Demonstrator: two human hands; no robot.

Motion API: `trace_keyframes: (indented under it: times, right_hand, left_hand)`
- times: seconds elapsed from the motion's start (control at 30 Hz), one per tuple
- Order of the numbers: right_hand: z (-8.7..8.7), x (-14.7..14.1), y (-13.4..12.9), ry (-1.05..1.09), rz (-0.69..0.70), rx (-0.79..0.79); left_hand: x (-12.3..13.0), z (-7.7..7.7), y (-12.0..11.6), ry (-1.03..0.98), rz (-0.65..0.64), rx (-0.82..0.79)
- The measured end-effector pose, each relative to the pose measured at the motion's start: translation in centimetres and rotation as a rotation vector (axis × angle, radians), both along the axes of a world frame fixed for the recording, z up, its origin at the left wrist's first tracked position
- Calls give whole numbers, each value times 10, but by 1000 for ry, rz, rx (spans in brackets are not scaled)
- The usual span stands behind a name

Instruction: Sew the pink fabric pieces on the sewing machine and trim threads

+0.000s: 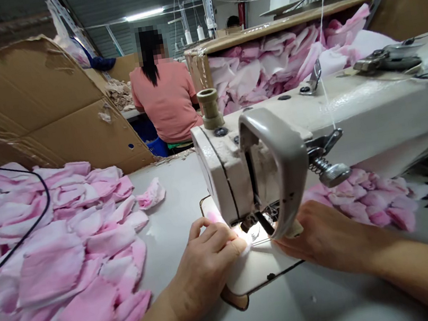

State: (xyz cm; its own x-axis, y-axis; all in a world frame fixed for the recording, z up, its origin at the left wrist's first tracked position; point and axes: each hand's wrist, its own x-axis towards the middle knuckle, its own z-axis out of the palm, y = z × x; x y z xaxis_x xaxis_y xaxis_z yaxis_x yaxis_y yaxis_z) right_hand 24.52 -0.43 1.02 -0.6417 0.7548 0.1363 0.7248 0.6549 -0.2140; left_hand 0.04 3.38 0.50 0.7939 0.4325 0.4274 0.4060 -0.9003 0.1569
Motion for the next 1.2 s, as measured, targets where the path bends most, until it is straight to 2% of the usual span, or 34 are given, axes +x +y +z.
trace_keyframes:
  times: [0.13,0.27,0.37,0.53,0.77,1.0,1.2]
  right_hand:
    - [1,-1,0,25,-45,-28]
    - [7,-3,0,80,-95,-83]
    - [9,-2,4,100,-117,-97]
    - [4,2,12,64,-39,-44]
    - [-1,2,11,38,-58,-13]
    - [-2,1,9,53,-88,-40]
    - [-5,-5,6,101,-71,19]
  left_hand:
    - [1,0,1,74,74,-40]
    - [1,-1,3,107,46,-32]
    - [0,-7,7,88,49,-36]
    - [1,-15,11,43,99,89]
    - [5,-5,5,67,136,153]
    - [7,5,-5,12,161,-15]
    - [7,11,-4,1,199,-77]
